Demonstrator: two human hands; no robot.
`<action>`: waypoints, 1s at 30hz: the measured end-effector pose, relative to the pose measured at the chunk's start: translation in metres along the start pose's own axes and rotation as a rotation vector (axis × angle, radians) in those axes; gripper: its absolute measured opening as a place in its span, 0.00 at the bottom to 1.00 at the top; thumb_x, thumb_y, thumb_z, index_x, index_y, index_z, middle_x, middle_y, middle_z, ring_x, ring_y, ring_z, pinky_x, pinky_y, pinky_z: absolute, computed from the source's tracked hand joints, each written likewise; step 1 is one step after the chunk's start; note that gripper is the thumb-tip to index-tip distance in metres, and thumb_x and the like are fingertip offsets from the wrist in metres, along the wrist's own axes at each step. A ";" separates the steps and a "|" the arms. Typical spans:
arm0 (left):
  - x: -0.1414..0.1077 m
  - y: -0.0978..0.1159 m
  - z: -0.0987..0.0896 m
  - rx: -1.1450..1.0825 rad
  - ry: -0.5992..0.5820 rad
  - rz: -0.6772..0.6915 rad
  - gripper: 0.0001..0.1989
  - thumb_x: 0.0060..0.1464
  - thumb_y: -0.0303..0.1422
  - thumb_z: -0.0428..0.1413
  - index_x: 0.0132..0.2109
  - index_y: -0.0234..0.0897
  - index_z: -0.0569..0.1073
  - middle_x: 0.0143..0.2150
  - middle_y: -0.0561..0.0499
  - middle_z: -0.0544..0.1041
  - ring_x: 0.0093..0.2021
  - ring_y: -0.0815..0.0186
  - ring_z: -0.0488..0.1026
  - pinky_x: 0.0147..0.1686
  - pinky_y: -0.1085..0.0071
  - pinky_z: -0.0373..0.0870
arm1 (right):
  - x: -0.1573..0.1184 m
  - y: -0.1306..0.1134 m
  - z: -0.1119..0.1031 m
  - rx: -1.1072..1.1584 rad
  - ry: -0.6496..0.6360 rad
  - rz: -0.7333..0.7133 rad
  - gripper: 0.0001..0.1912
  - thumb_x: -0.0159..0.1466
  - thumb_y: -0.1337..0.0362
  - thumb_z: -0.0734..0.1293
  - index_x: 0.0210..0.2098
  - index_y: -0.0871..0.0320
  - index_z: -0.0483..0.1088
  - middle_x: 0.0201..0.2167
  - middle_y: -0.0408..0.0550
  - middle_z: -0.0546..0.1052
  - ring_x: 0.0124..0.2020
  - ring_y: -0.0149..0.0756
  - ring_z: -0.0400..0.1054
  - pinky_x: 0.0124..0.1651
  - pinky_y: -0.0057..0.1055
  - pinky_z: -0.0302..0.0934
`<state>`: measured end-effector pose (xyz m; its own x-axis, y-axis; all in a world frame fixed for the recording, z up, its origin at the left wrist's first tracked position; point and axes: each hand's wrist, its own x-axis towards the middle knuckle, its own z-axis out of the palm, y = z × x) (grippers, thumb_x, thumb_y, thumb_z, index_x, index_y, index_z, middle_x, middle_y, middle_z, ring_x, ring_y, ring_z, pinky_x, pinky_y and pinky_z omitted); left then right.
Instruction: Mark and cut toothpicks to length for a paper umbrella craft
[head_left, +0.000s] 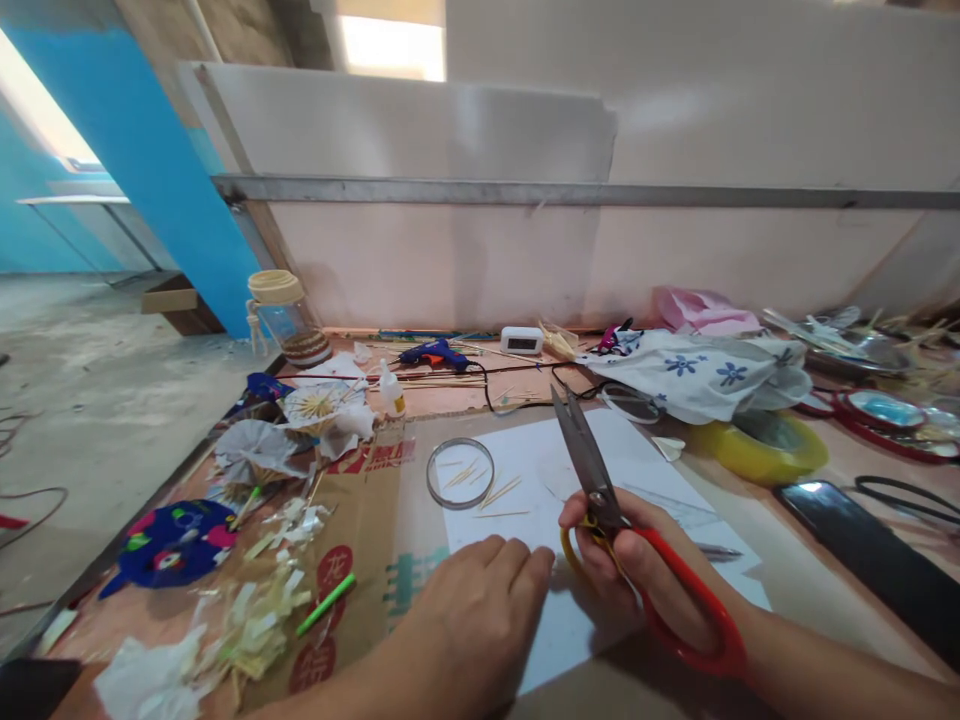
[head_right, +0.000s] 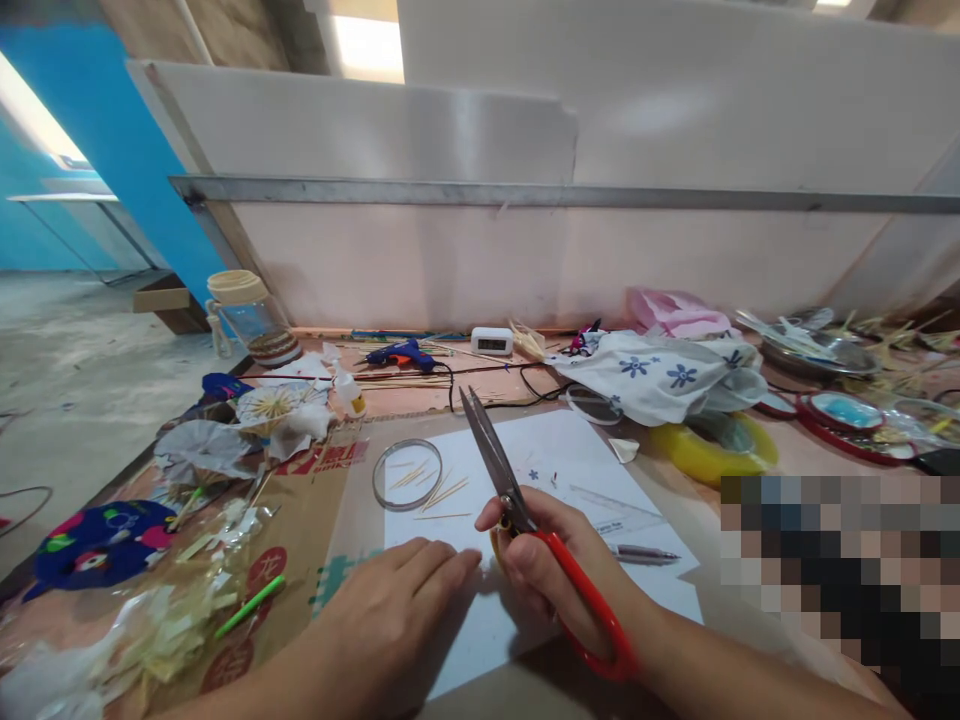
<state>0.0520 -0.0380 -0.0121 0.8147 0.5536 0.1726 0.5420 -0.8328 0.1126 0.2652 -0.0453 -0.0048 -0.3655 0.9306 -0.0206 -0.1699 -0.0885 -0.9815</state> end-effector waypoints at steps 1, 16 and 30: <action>-0.001 -0.001 0.001 -0.006 0.020 0.000 0.22 0.58 0.23 0.50 0.60 0.29 0.60 0.43 0.41 0.77 0.39 0.56 0.74 0.36 0.60 0.76 | 0.000 0.000 0.000 0.009 0.007 0.007 0.28 0.63 0.39 0.65 0.47 0.58 0.67 0.22 0.37 0.60 0.18 0.23 0.50 0.19 0.22 0.46; 0.007 0.004 -0.021 -0.062 -0.271 -0.084 0.13 0.59 0.26 0.49 0.51 0.35 0.67 0.42 0.41 0.78 0.39 0.56 0.76 0.38 0.61 0.76 | -0.001 0.002 -0.003 -0.029 0.013 0.024 0.27 0.64 0.40 0.64 0.47 0.58 0.67 0.22 0.38 0.61 0.18 0.25 0.51 0.19 0.23 0.48; 0.007 -0.008 -0.068 -0.151 -0.255 -0.368 0.11 0.59 0.27 0.48 0.44 0.39 0.73 0.33 0.47 0.81 0.30 0.59 0.78 0.25 0.70 0.63 | 0.000 0.003 -0.003 -0.077 -0.055 -0.029 0.22 0.68 0.45 0.63 0.49 0.57 0.66 0.23 0.36 0.60 0.19 0.25 0.52 0.21 0.23 0.49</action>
<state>0.0397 -0.0269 0.0543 0.6091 0.7790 -0.1490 0.7835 -0.5618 0.2655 0.2673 -0.0442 -0.0080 -0.4119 0.9111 0.0161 -0.1113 -0.0328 -0.9932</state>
